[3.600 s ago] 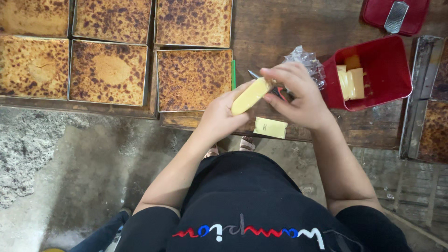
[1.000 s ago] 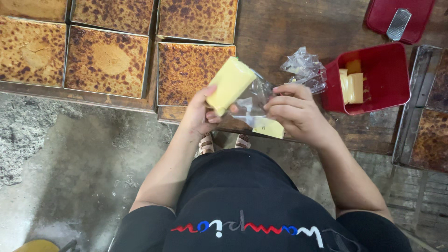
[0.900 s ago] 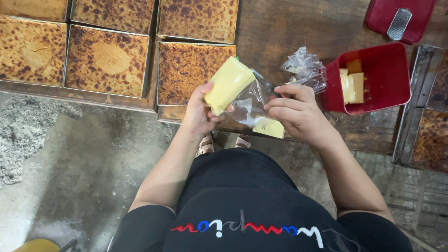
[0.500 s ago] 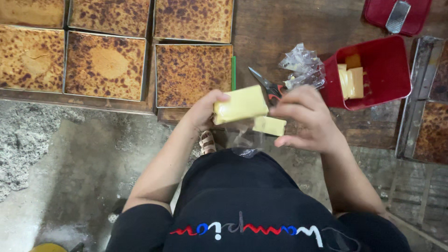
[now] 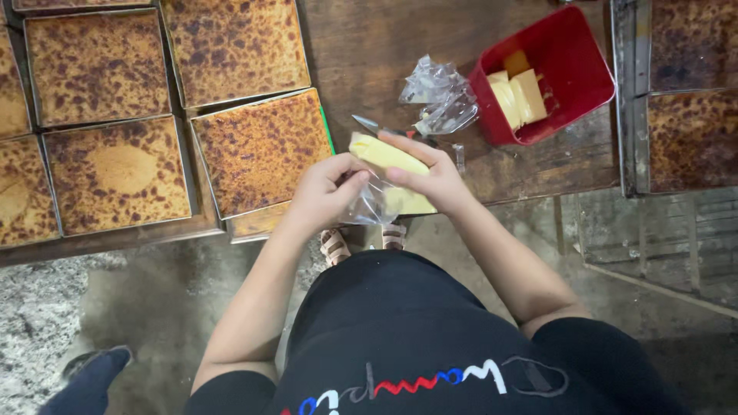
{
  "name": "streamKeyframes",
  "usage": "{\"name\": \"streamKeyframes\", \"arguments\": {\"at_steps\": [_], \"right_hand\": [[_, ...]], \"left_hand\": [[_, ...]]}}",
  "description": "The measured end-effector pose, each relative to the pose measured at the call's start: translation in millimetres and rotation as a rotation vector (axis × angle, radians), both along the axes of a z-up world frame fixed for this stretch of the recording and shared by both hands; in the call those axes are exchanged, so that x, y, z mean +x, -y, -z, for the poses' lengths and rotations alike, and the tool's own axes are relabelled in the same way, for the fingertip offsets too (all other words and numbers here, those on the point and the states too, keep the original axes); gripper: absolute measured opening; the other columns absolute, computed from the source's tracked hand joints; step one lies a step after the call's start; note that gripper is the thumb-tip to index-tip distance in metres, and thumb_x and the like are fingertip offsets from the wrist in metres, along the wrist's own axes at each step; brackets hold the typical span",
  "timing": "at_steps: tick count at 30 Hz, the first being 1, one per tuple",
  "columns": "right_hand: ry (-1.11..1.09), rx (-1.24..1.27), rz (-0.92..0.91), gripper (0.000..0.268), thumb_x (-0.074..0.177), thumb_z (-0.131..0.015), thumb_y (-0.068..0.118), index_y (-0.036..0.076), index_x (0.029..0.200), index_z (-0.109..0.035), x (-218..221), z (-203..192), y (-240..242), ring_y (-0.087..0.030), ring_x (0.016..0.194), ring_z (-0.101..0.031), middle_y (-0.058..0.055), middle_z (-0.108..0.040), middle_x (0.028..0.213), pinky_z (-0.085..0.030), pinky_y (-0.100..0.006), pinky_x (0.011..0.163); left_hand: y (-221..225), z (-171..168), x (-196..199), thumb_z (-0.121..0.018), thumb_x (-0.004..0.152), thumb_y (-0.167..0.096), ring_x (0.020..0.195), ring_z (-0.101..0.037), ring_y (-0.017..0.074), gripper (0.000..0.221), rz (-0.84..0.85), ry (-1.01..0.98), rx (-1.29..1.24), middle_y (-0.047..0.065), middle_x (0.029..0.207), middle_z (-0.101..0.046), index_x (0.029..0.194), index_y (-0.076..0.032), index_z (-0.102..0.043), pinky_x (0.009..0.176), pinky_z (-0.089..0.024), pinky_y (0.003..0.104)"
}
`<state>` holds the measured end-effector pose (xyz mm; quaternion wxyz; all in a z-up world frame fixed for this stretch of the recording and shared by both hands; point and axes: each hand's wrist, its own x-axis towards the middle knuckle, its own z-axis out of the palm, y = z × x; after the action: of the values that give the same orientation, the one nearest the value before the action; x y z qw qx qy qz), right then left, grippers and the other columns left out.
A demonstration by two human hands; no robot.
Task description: The person unpacks blocks of cheese by using shears to cut the plastic wrapping and places the cheese into a red container.
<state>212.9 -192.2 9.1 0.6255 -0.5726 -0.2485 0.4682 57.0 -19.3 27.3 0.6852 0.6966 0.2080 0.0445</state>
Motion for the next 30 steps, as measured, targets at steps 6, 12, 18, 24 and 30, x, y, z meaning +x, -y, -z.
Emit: {"name": "streamKeyframes", "arguments": {"at_steps": [6,12,18,24,30], "right_hand": [[-0.573,0.222,-0.051,0.077,0.093,-0.072,0.042,-0.010,0.145,-0.050,20,20,23,-0.026,0.112,-0.069,-0.019,-0.067,0.131,-0.057,-0.039,0.094],[-0.731,0.124,-0.340,0.082,0.091,-0.075,0.044,-0.012,0.146,-0.050,43,32,41,-0.031,0.097,-0.074,-0.028,-0.068,0.125,-0.061,-0.039,0.079],[-0.715,0.050,-0.360,0.079,0.094,-0.074,0.038,-0.017,0.145,-0.048,61,34,49,-0.036,0.098,-0.074,-0.032,-0.068,0.122,-0.062,-0.042,0.080],[-0.282,-0.054,-0.306,0.071,0.093,-0.073,0.030,-0.003,0.153,-0.051,48,7,39,-0.022,0.111,-0.068,-0.016,-0.069,0.128,-0.055,-0.037,0.095],[-0.134,-0.163,-0.267,0.065,0.090,-0.073,0.027,0.004,0.148,-0.058,35,-3,31,-0.014,0.122,-0.063,-0.007,-0.069,0.134,-0.048,-0.033,0.106]], "left_hand": [[-21,-2,7,-0.062,0.100,-0.017,0.088,-0.063,0.0138,0.015,0.229,0.119,0.182,0.004,0.091,-0.062,0.100,-0.003,-0.066,0.079,-0.051,0.030],[-32,5,10,-0.060,0.092,-0.010,0.087,-0.055,0.0137,0.010,0.196,0.154,0.207,0.005,0.090,-0.052,0.087,-0.002,-0.060,0.080,-0.046,0.028],[-22,-14,15,-0.063,0.089,-0.007,0.085,-0.054,0.0123,0.020,0.197,0.209,0.100,0.004,0.096,-0.061,0.075,-0.002,-0.050,0.073,-0.045,0.027],[0,-31,16,-0.059,0.086,-0.010,0.088,-0.067,0.0106,0.016,0.068,0.077,0.179,0.001,0.099,-0.069,0.101,-0.005,-0.057,0.077,-0.055,0.028],[9,-22,11,-0.076,0.092,-0.018,0.091,-0.060,0.0169,0.037,0.015,0.189,0.533,0.008,0.096,-0.058,0.122,-0.002,-0.061,0.081,-0.052,0.031]]}}
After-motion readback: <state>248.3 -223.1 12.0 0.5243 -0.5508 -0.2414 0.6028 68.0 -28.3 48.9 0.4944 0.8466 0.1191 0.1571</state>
